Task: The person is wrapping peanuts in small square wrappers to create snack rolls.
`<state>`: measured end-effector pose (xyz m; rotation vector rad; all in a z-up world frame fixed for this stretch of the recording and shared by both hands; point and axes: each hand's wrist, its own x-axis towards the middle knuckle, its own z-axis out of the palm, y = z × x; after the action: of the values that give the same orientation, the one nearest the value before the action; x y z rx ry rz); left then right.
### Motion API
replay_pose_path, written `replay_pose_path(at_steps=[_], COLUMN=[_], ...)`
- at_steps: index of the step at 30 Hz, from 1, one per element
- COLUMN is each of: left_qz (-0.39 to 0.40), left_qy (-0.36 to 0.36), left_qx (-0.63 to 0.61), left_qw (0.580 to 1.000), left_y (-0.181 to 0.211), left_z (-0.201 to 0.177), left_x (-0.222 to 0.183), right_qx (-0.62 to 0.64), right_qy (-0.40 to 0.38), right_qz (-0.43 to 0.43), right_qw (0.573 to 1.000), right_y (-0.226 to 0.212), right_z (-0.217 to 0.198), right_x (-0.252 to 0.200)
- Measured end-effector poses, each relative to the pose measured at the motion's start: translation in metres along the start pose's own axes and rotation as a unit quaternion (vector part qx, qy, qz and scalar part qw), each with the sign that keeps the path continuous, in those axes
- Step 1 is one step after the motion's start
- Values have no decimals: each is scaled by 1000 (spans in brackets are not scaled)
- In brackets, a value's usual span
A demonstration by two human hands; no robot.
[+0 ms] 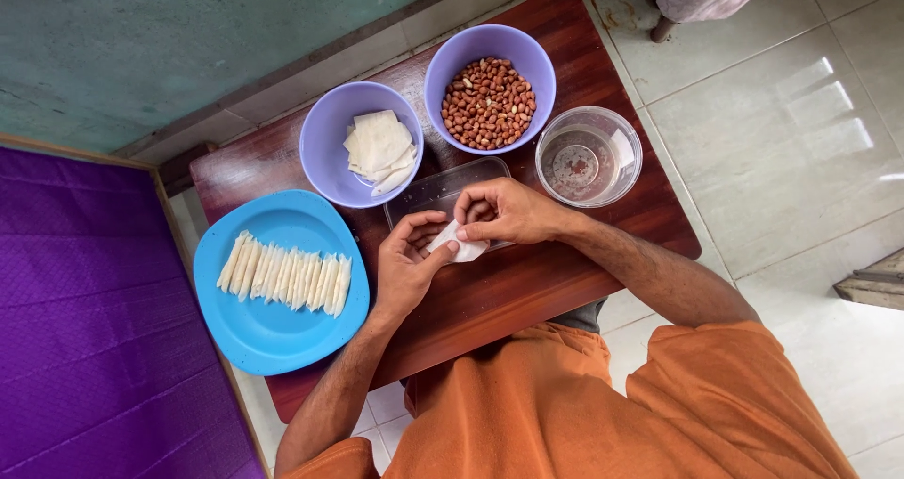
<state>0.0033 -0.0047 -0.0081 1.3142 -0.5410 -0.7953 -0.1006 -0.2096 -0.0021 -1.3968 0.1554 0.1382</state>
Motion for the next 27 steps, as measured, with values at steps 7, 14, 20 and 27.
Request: replay_pose_path(at_steps=[7,14,20,27], left_qz=[-21,58,77,77], left_qy=[-24,-3,8,21], left_qx=[-23,42,43,74], left_qw=[999,997,996,994], left_y=[-6,-13,-6,-1], left_z=[-3,-9,-2,-4], left_x=[-1,2,0,0], right_qx=[28,13,-4,-13], right_qy=[29,43,40,48], right_qz=[-22,-33,-43,-50], right_qw=[999,998,998,997], right_y=[9,3,10,-7], right_z=[-1,5,5,8], right_x=[3,4,3,-3])
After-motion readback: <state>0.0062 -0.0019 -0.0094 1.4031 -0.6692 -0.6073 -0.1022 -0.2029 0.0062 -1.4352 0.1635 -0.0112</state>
